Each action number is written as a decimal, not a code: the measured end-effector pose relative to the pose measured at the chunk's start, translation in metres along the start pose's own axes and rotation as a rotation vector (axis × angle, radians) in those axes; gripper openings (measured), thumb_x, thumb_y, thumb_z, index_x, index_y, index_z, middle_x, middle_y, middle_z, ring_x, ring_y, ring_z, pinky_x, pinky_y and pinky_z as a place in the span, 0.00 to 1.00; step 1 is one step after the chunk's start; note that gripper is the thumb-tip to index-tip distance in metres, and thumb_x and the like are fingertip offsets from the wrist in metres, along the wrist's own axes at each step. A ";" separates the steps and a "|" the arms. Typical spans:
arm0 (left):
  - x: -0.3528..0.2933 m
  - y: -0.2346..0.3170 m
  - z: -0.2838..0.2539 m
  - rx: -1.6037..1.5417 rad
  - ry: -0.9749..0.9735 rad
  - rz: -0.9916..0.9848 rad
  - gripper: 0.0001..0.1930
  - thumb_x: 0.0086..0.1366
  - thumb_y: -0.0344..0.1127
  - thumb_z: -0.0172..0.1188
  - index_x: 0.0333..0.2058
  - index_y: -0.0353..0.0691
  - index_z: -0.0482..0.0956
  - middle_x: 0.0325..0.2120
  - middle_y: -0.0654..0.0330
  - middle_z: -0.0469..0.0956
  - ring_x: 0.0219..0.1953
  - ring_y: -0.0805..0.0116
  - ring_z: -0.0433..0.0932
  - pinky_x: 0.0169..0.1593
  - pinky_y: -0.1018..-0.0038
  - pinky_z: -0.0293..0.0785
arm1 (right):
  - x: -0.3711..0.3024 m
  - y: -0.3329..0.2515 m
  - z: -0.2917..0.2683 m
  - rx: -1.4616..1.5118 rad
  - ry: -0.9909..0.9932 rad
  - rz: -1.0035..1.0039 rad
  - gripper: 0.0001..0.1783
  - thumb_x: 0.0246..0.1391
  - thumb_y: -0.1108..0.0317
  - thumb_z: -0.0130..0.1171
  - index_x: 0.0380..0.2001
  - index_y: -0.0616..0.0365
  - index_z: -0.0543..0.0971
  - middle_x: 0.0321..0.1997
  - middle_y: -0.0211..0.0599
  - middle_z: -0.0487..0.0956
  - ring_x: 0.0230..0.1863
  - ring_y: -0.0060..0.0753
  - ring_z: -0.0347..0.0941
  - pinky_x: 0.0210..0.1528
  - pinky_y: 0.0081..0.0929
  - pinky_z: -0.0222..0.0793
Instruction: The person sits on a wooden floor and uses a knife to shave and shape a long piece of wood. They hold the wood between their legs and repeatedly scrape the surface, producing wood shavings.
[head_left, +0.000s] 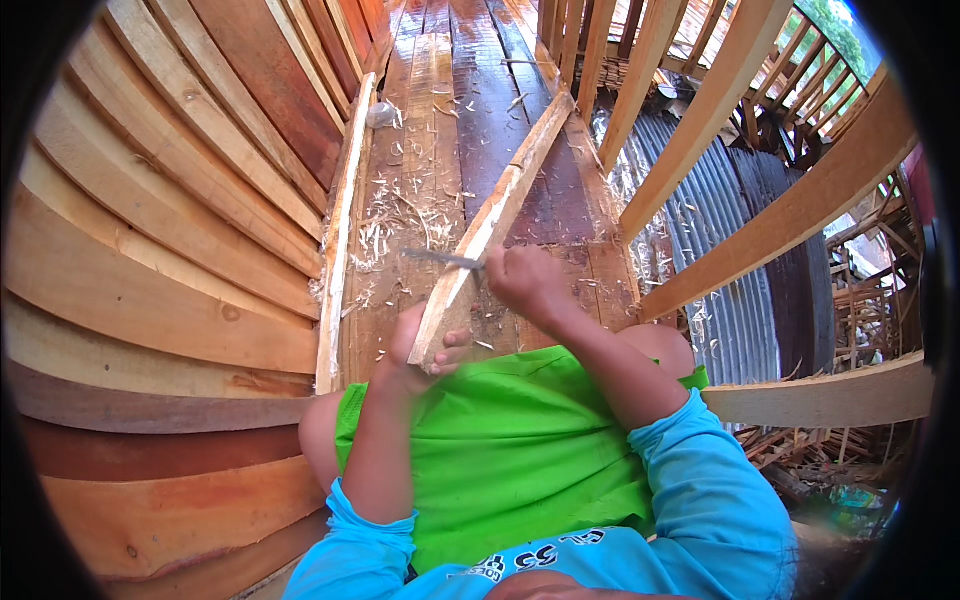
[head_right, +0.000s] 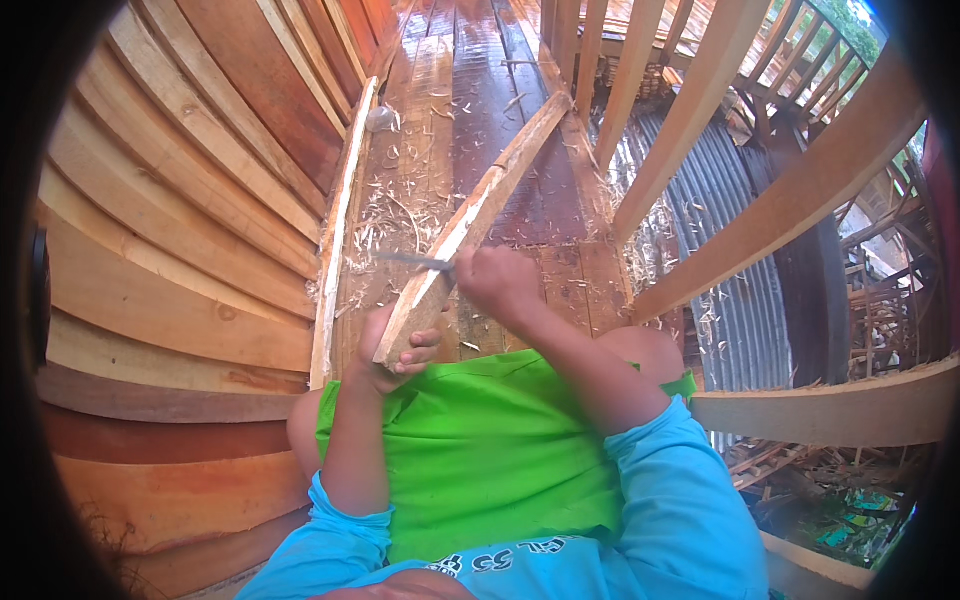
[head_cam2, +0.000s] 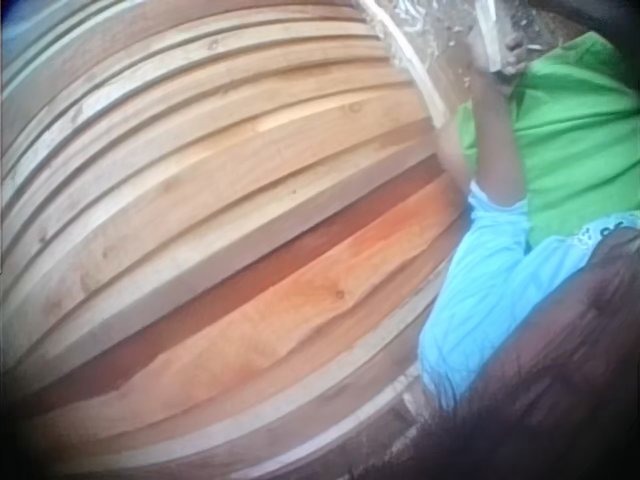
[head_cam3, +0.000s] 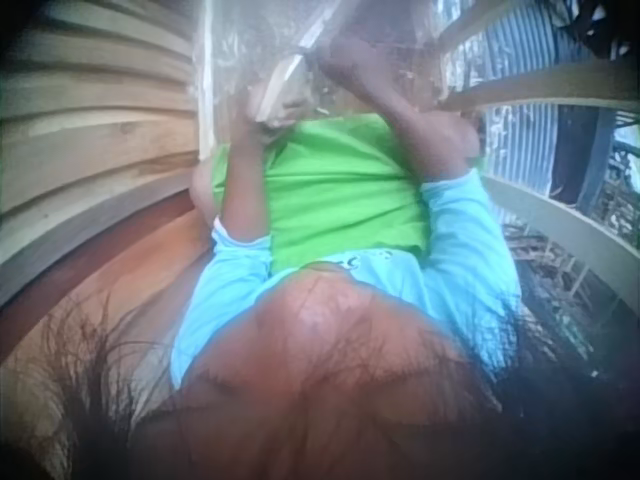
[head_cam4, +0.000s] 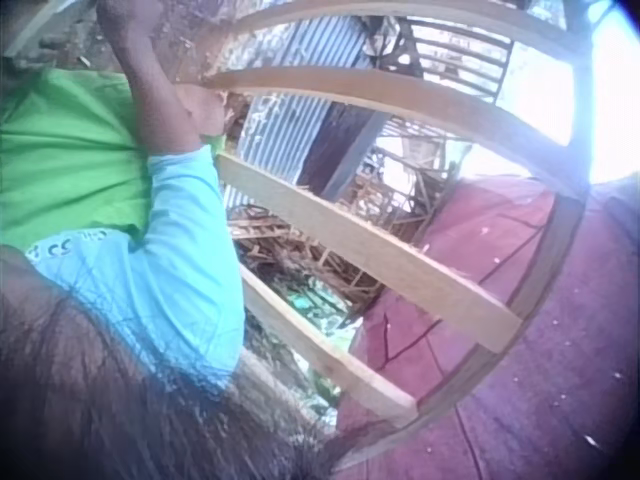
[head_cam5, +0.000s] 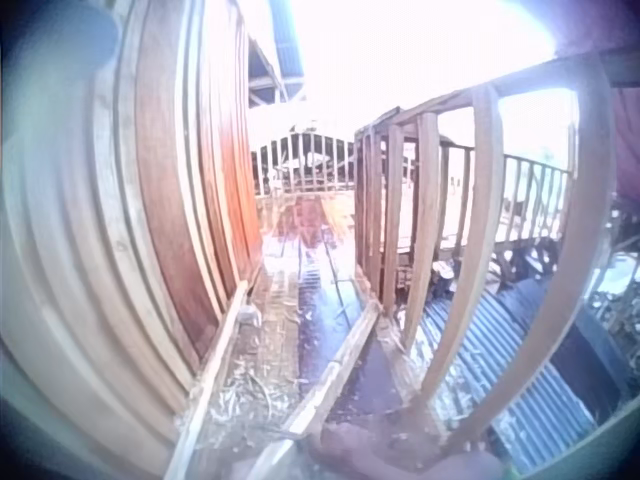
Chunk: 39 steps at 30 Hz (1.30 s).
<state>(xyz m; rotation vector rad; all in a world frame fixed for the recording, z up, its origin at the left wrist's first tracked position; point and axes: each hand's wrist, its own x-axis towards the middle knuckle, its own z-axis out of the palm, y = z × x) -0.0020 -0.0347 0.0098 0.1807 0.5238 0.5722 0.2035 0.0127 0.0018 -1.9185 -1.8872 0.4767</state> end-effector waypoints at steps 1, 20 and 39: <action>0.000 -0.001 -0.001 0.003 -0.004 -0.003 0.21 0.71 0.47 0.37 0.51 0.38 0.68 0.19 0.61 0.66 0.14 0.74 0.63 0.12 0.79 0.60 | -0.006 -0.003 0.003 -0.010 0.015 -0.047 0.29 0.59 0.54 0.39 0.19 0.64 0.81 0.22 0.58 0.79 0.27 0.62 0.78 0.36 0.53 0.74; -0.012 -0.012 0.030 0.113 0.151 -0.021 0.25 0.72 0.47 0.33 0.55 0.36 0.67 0.19 0.62 0.63 0.13 0.72 0.64 0.10 0.79 0.61 | 0.073 0.104 -0.004 0.009 0.247 0.413 0.31 0.62 0.53 0.33 0.30 0.66 0.81 0.38 0.57 0.81 0.38 0.63 0.78 0.44 0.55 0.72; -0.008 0.007 0.009 -0.079 -0.037 -0.058 0.22 0.71 0.47 0.36 0.51 0.37 0.68 0.20 0.61 0.64 0.13 0.72 0.64 0.12 0.78 0.60 | 0.037 0.032 0.014 0.014 0.160 0.016 0.30 0.60 0.54 0.38 0.17 0.63 0.81 0.21 0.56 0.79 0.26 0.64 0.77 0.36 0.55 0.73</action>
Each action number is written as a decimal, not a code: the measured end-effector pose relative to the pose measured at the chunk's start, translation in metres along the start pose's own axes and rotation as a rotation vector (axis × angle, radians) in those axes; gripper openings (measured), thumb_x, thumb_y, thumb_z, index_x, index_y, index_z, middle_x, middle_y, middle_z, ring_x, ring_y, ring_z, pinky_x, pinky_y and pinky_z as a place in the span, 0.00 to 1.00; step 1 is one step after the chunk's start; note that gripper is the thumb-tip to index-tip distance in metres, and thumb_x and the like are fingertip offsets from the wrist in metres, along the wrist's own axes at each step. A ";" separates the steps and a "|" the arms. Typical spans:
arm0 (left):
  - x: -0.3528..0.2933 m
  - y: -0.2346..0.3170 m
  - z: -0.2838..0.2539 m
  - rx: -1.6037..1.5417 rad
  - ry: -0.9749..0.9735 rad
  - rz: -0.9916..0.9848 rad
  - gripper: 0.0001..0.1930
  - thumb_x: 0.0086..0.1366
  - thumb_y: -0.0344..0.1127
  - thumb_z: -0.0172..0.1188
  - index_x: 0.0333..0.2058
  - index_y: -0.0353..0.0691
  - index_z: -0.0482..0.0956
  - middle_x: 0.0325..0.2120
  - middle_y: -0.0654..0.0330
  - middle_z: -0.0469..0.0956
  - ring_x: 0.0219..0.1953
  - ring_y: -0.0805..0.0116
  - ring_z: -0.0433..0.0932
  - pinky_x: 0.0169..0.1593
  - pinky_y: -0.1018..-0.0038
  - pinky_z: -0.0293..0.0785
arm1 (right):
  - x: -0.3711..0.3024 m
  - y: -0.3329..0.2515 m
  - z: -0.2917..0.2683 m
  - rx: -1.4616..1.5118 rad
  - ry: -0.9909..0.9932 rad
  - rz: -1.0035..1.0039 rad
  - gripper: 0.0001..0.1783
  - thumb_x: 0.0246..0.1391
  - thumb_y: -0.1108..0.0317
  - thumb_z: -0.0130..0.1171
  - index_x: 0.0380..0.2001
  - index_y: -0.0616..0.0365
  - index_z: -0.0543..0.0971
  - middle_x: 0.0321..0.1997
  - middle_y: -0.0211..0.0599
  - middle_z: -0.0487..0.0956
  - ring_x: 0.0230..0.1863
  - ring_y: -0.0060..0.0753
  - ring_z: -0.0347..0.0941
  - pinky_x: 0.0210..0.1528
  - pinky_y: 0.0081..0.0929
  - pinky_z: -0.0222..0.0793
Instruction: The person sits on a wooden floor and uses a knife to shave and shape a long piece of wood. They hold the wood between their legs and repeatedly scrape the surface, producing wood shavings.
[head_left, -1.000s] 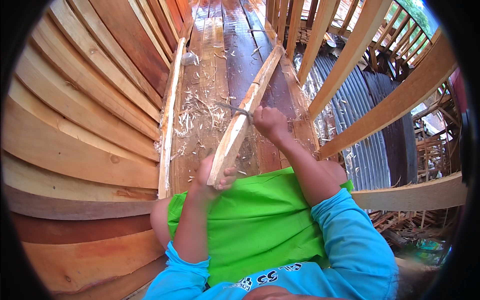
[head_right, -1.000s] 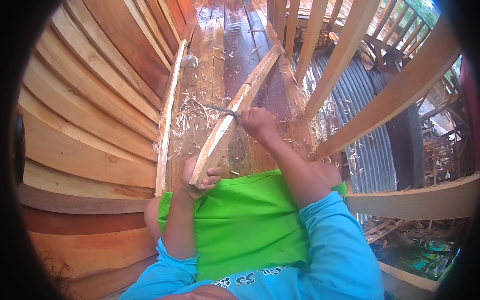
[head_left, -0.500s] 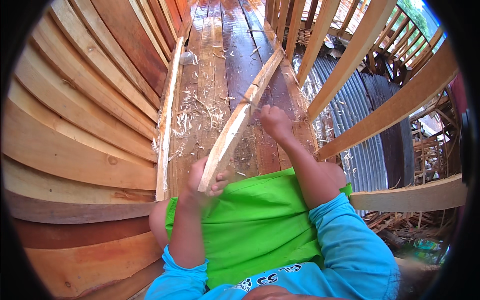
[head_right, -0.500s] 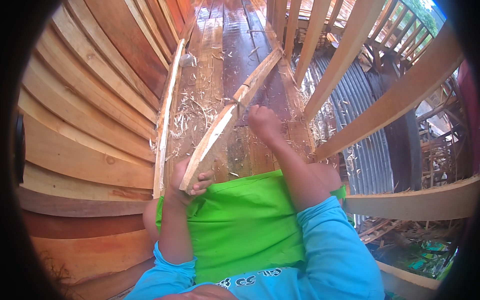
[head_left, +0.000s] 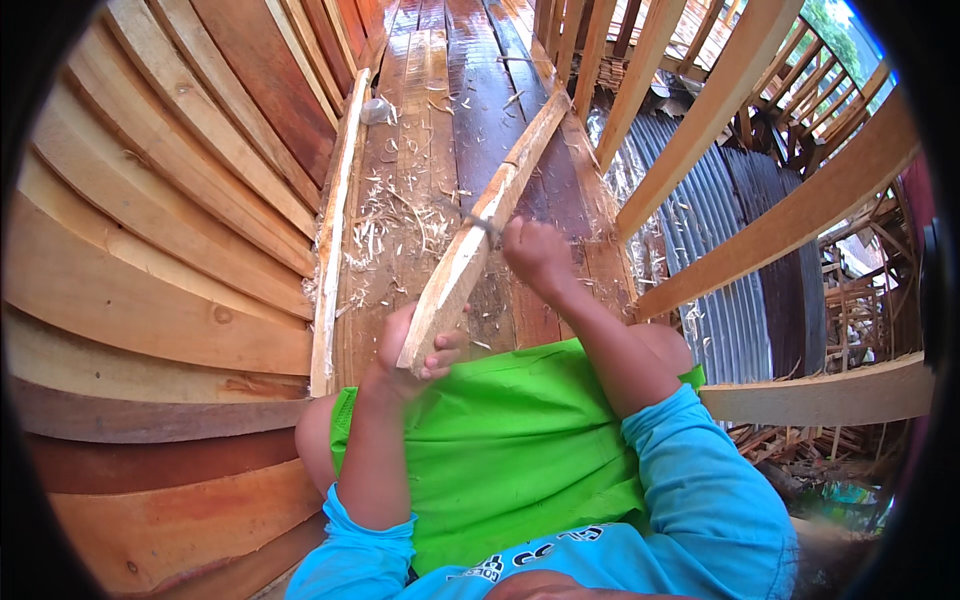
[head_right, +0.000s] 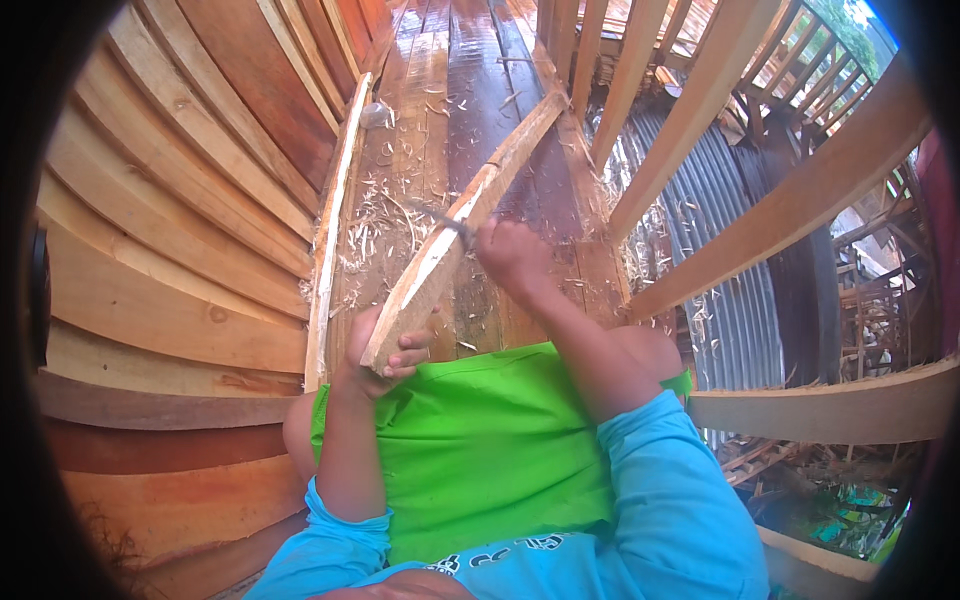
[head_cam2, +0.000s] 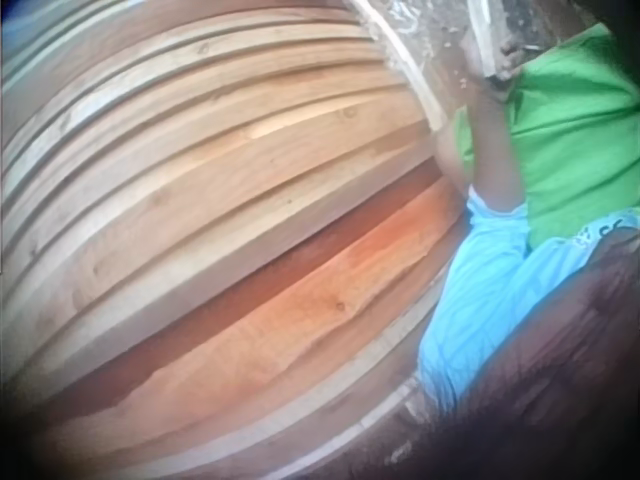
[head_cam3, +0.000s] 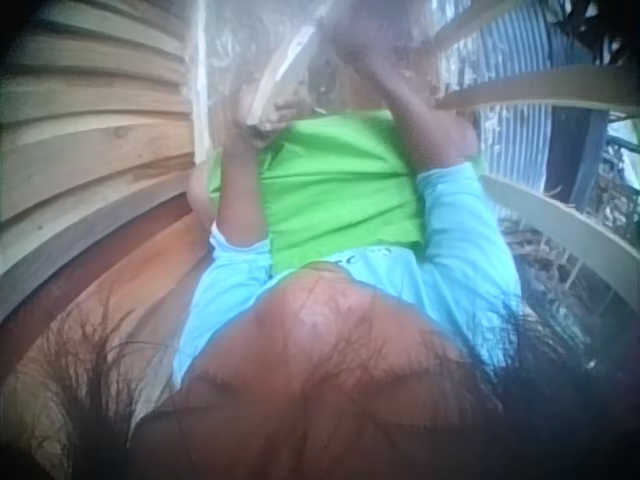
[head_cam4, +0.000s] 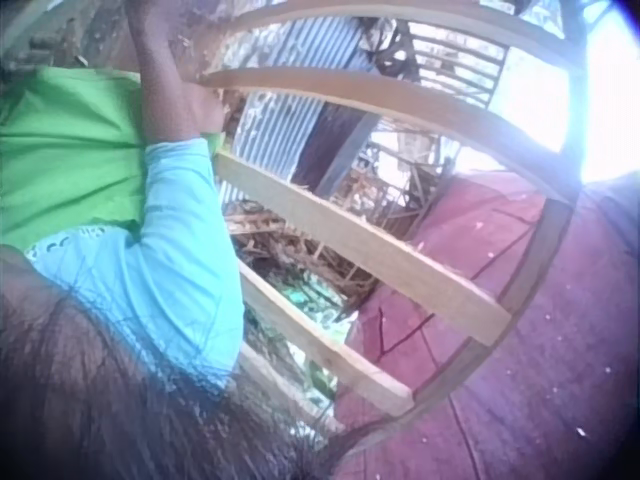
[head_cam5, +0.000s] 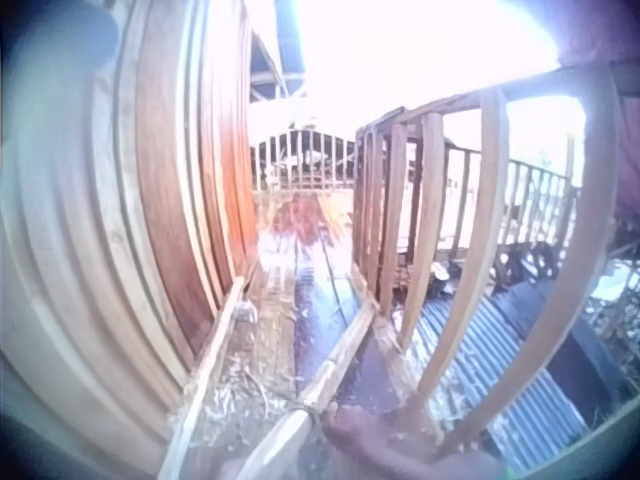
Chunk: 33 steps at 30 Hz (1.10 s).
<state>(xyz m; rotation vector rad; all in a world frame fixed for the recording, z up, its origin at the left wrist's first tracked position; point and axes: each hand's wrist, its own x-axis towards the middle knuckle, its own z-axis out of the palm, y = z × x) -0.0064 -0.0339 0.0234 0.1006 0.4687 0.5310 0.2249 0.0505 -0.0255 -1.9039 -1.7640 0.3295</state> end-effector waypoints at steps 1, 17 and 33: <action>-0.003 0.001 -0.002 0.019 -0.010 0.004 0.22 0.71 0.47 0.35 0.51 0.37 0.68 0.20 0.61 0.64 0.13 0.72 0.64 0.12 0.78 0.60 | -0.010 -0.017 -0.010 -0.009 -0.079 -0.063 0.30 0.60 0.55 0.38 0.17 0.63 0.81 0.21 0.56 0.79 0.26 0.63 0.77 0.35 0.55 0.73; -0.007 -0.020 0.015 0.275 0.265 0.100 0.21 0.73 0.48 0.33 0.50 0.43 0.69 0.18 0.63 0.65 0.12 0.73 0.63 0.12 0.79 0.57 | 0.021 0.016 -0.016 -0.002 -0.096 0.221 0.29 0.62 0.53 0.35 0.28 0.62 0.82 0.32 0.57 0.81 0.38 0.61 0.79 0.42 0.54 0.73; -0.011 -0.005 0.007 0.242 0.151 0.076 0.20 0.74 0.47 0.32 0.50 0.42 0.68 0.19 0.62 0.65 0.11 0.74 0.64 0.11 0.80 0.59 | -0.003 -0.014 -0.044 0.017 -0.253 0.196 0.31 0.62 0.53 0.34 0.32 0.67 0.82 0.37 0.62 0.80 0.43 0.64 0.77 0.53 0.53 0.69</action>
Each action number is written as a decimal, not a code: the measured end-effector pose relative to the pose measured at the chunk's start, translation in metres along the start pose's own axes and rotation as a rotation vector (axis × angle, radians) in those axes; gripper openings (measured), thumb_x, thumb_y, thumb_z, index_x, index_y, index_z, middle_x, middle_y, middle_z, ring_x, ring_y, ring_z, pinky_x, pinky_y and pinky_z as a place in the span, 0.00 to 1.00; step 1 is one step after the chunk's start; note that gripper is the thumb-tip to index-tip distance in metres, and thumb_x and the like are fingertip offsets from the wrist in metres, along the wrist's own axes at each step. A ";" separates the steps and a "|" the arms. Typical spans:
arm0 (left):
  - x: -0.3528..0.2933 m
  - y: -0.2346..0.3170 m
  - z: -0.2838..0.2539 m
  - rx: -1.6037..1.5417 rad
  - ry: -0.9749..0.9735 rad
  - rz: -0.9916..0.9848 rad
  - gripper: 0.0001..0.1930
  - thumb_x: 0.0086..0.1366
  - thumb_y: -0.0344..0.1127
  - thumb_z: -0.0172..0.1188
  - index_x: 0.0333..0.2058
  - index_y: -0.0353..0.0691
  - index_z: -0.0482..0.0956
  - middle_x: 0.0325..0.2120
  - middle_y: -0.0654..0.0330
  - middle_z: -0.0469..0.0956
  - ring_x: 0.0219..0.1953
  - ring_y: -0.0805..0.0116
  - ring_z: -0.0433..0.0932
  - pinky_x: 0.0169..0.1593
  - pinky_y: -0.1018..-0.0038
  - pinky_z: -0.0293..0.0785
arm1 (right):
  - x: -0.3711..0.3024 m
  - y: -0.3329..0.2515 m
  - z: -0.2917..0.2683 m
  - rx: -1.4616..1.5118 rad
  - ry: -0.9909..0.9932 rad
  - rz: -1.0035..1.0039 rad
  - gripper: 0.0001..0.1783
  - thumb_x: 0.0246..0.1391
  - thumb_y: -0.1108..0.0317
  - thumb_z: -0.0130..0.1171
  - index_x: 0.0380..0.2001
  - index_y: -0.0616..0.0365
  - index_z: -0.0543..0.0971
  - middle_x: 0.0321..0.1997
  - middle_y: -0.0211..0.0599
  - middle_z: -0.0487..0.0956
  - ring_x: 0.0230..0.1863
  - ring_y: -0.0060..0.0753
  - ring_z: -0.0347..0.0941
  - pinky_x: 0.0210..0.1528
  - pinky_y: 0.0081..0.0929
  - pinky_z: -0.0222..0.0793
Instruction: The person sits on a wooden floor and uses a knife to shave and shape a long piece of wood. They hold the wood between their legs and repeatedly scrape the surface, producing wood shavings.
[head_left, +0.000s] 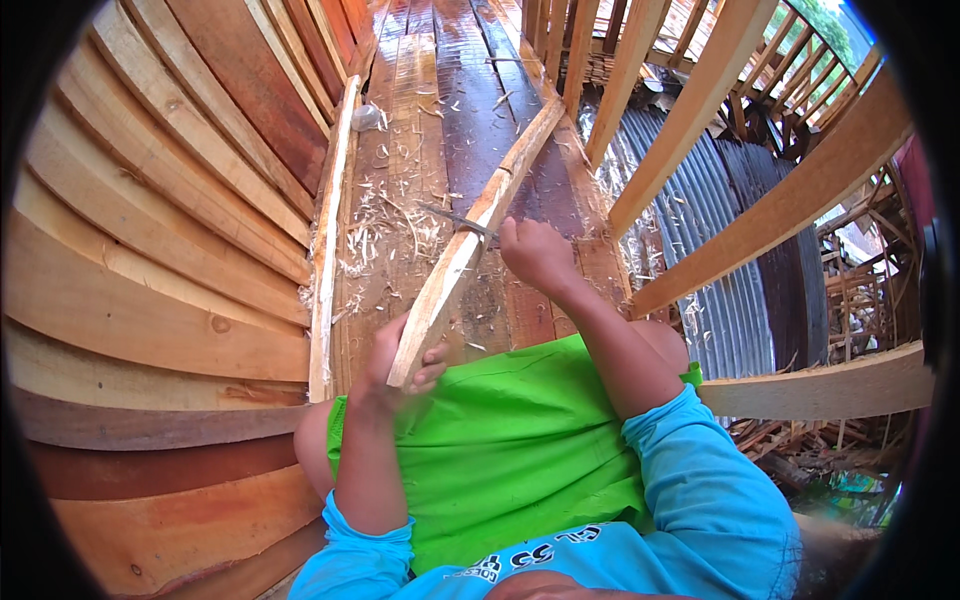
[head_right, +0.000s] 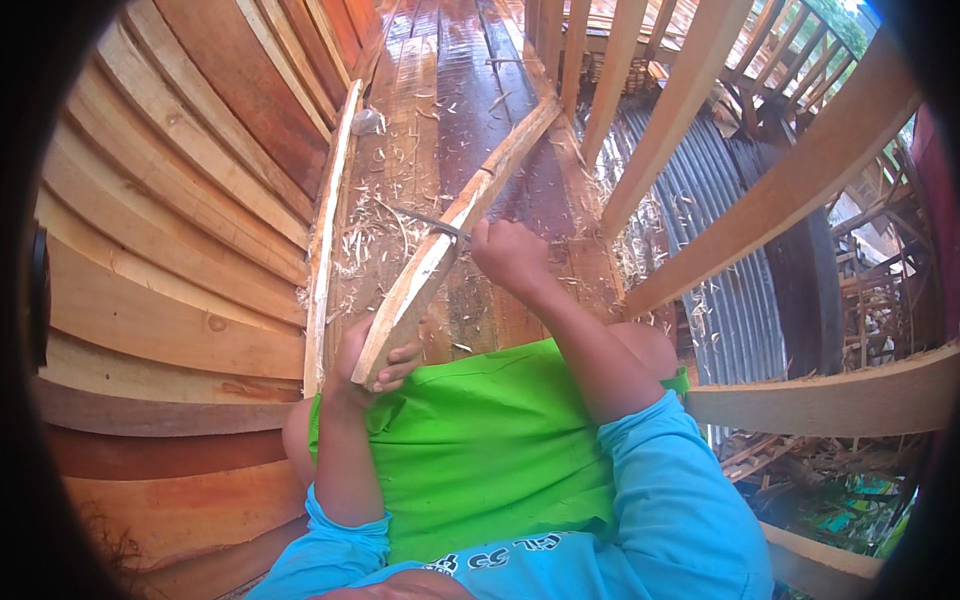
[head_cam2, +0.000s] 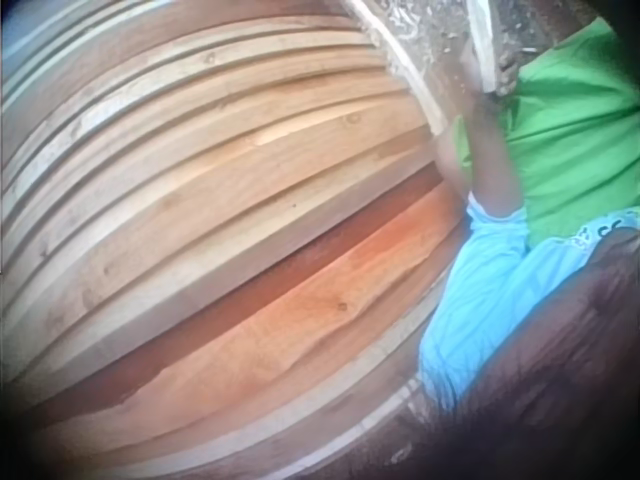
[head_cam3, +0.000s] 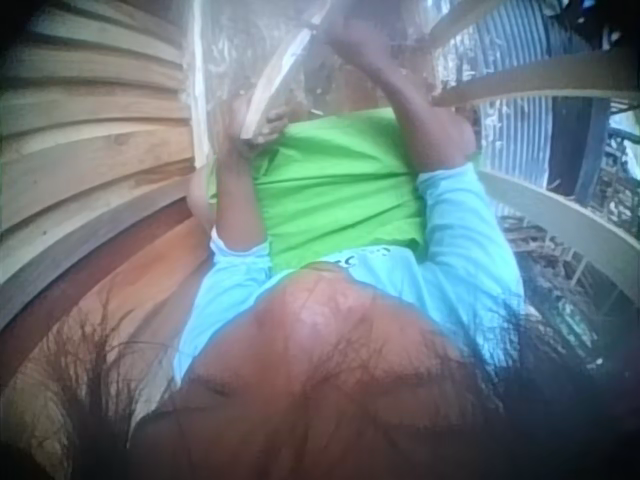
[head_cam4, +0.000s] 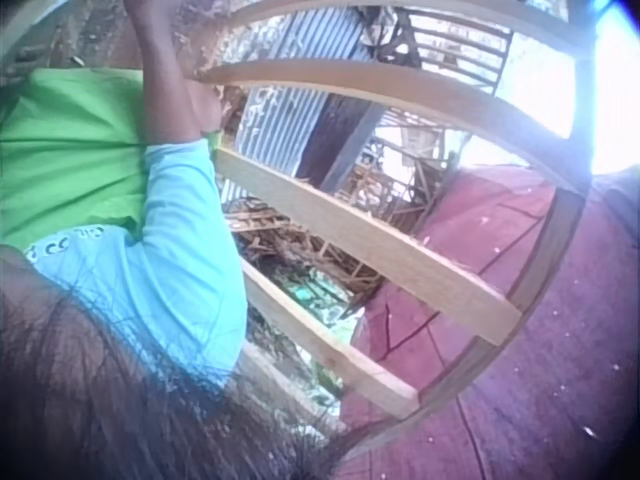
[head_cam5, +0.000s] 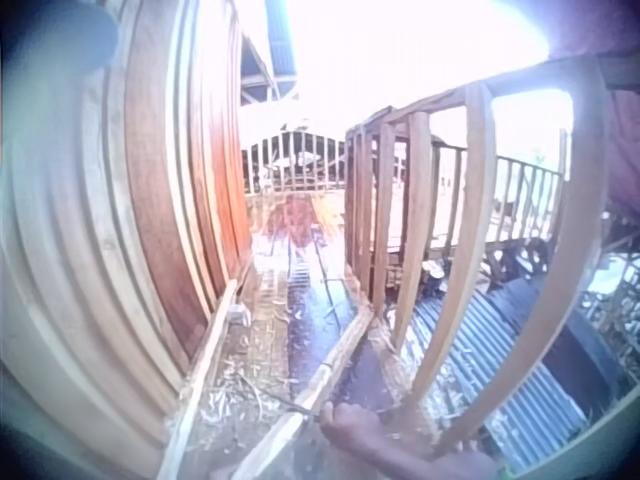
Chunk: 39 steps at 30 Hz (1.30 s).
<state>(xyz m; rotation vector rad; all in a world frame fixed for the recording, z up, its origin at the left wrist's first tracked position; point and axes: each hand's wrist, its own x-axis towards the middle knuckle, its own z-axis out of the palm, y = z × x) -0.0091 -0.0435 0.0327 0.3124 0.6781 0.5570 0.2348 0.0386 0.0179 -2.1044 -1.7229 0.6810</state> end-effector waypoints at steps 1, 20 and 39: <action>0.000 0.002 -0.004 0.003 -0.044 -0.019 0.18 0.74 0.47 0.32 0.49 0.46 0.68 0.19 0.62 0.66 0.12 0.74 0.64 0.12 0.80 0.59 | 0.001 0.002 -0.001 0.001 -0.004 0.000 0.31 0.62 0.53 0.34 0.32 0.67 0.82 0.37 0.62 0.80 0.43 0.64 0.77 0.53 0.53 0.68; -0.004 -0.001 0.003 0.092 0.006 0.025 0.21 0.75 0.49 0.34 0.51 0.42 0.68 0.20 0.60 0.66 0.11 0.74 0.63 0.11 0.81 0.59 | -0.003 0.006 -0.018 -0.036 -0.072 0.046 0.37 0.66 0.44 0.34 0.33 0.68 0.82 0.38 0.61 0.81 0.44 0.61 0.78 0.52 0.51 0.70; 0.002 0.009 -0.003 -0.043 -0.024 0.002 0.24 0.74 0.50 0.32 0.52 0.36 0.67 0.19 0.61 0.64 0.11 0.75 0.62 0.09 0.81 0.59 | -0.003 0.005 -0.012 -0.012 -0.114 -0.041 0.37 0.65 0.42 0.37 0.28 0.67 0.81 0.30 0.58 0.80 0.38 0.60 0.78 0.45 0.51 0.70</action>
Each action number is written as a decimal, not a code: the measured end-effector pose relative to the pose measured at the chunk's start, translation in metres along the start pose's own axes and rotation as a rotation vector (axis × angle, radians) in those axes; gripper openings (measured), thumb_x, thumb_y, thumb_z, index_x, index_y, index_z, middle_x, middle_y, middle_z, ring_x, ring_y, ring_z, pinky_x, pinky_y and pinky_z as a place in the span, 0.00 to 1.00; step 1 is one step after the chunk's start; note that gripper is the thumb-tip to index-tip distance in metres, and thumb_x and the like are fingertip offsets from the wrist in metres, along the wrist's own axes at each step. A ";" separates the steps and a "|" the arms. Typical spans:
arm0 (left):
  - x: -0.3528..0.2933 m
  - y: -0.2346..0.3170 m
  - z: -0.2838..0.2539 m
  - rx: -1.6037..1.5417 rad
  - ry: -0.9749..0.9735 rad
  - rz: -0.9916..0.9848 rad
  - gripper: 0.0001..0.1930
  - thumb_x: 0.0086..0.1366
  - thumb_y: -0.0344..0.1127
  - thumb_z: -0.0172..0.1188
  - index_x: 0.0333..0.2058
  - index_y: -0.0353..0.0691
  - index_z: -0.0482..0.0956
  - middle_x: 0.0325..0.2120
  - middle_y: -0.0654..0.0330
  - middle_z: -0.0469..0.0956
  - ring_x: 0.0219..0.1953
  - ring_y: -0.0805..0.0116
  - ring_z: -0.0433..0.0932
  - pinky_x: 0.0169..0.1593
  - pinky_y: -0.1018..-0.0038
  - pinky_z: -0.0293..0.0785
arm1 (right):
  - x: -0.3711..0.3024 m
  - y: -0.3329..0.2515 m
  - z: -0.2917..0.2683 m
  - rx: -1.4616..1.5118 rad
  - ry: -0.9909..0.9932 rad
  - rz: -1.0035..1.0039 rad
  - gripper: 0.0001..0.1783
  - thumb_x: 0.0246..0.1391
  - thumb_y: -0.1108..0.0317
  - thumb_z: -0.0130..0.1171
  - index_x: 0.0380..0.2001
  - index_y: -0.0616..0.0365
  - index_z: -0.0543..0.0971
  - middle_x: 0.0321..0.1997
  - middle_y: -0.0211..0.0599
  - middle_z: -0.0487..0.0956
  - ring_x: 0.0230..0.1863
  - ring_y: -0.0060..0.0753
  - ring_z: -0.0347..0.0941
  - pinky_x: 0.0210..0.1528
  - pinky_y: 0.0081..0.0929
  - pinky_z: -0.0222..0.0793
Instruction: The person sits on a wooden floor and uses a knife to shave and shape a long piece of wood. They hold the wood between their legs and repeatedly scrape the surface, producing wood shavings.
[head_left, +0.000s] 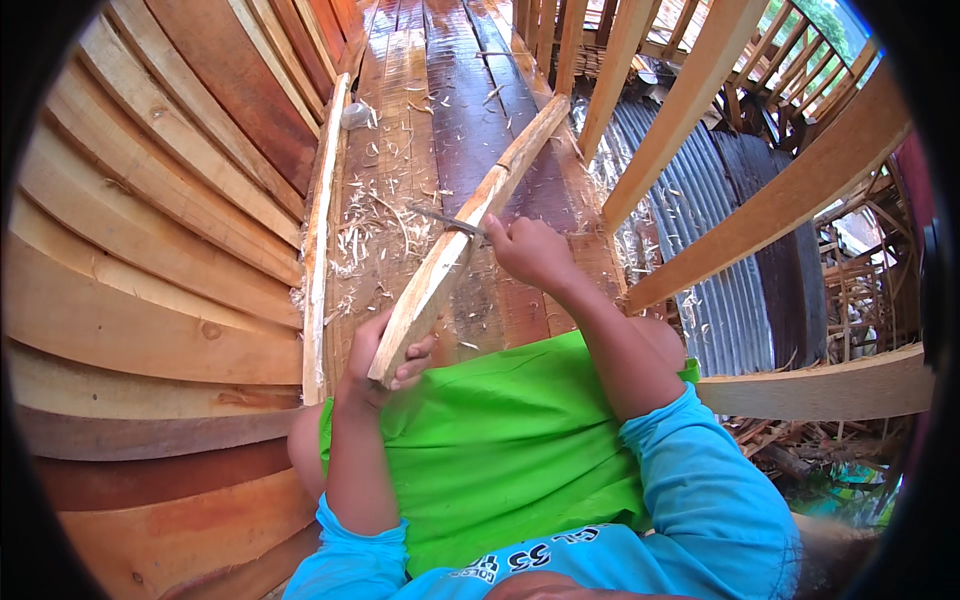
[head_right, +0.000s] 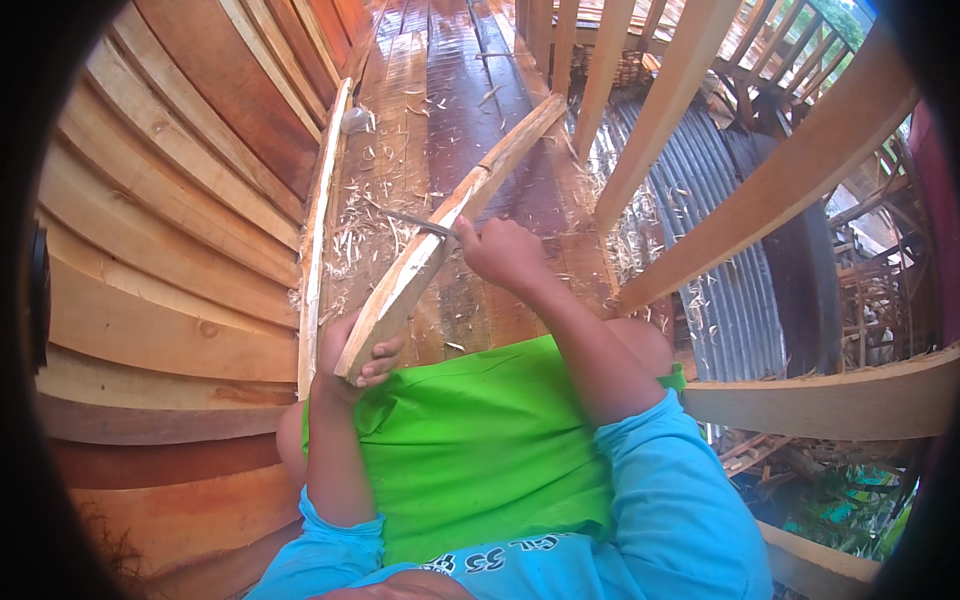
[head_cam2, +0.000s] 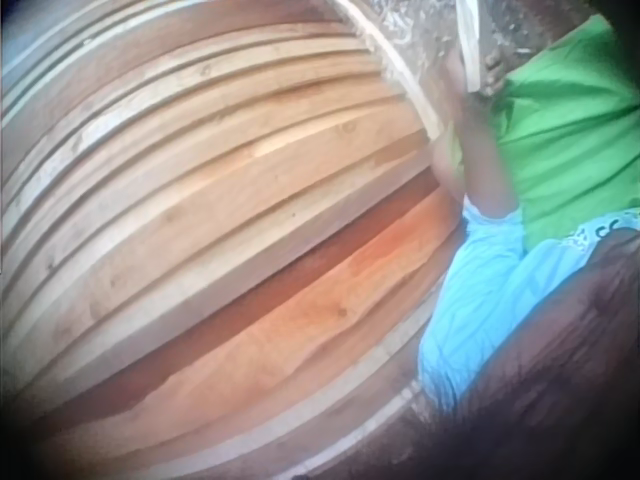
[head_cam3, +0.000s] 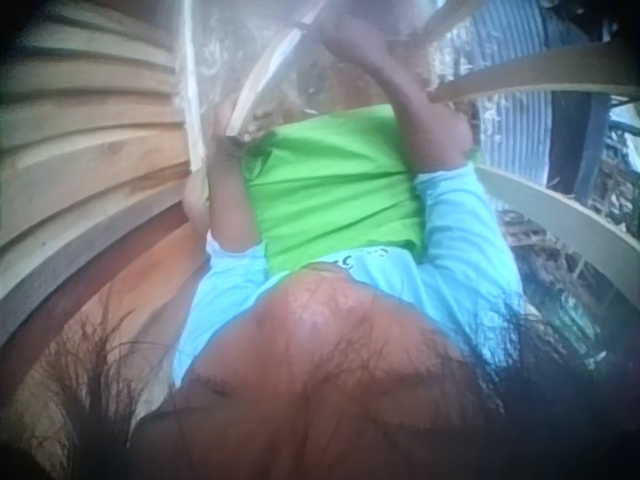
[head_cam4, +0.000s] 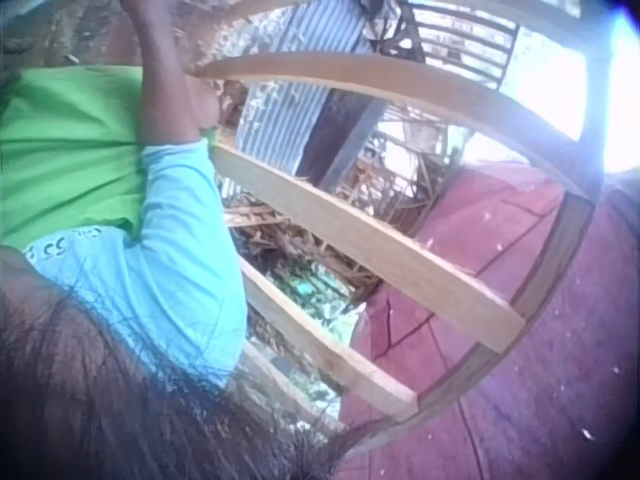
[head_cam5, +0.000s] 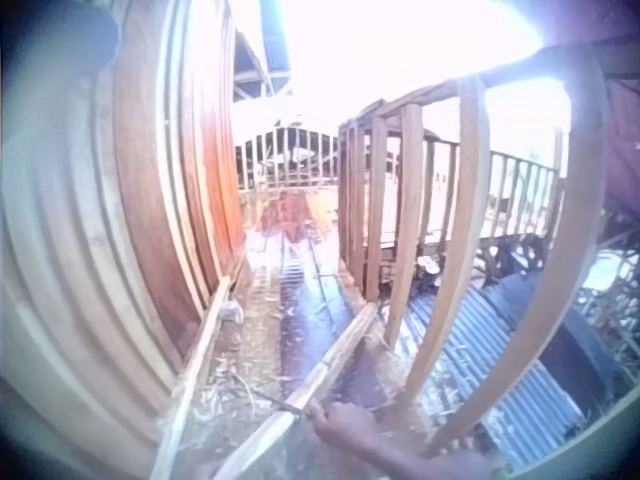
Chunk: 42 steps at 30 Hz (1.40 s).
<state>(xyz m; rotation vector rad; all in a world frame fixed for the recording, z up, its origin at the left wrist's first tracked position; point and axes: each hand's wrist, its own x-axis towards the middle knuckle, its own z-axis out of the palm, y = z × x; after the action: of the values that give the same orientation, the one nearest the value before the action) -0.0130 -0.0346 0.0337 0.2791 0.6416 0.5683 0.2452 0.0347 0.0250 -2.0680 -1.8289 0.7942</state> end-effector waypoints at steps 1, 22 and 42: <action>0.001 0.002 0.000 -0.057 -0.022 -0.012 0.25 0.74 0.49 0.32 0.53 0.34 0.67 0.19 0.61 0.63 0.12 0.75 0.62 0.09 0.81 0.59 | -0.001 0.001 0.002 0.000 -0.003 -0.031 0.36 0.65 0.42 0.40 0.25 0.66 0.80 0.28 0.56 0.80 0.35 0.59 0.78 0.41 0.50 0.70; 0.009 0.002 -0.020 -0.285 -0.208 -0.132 0.27 0.72 0.47 0.34 0.57 0.29 0.62 0.21 0.60 0.64 0.14 0.69 0.65 0.11 0.78 0.62 | 0.023 0.014 0.053 -0.068 0.351 -0.177 0.36 0.66 0.49 0.35 0.14 0.61 0.80 0.17 0.58 0.76 0.22 0.59 0.77 0.29 0.54 0.73; 0.009 0.001 -0.021 -0.397 -0.238 -0.135 0.27 0.72 0.45 0.35 0.58 0.28 0.60 0.23 0.60 0.64 0.16 0.69 0.65 0.12 0.77 0.64 | 0.035 0.019 0.053 -0.007 0.483 -0.119 0.30 0.62 0.55 0.39 0.10 0.56 0.77 0.11 0.48 0.74 0.14 0.50 0.75 0.21 0.48 0.71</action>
<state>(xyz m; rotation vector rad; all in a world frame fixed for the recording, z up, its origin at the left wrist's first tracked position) -0.0207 -0.0275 0.0140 -0.0699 0.3044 0.5110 0.2329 0.0573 -0.0358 -1.9173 -1.6561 0.2265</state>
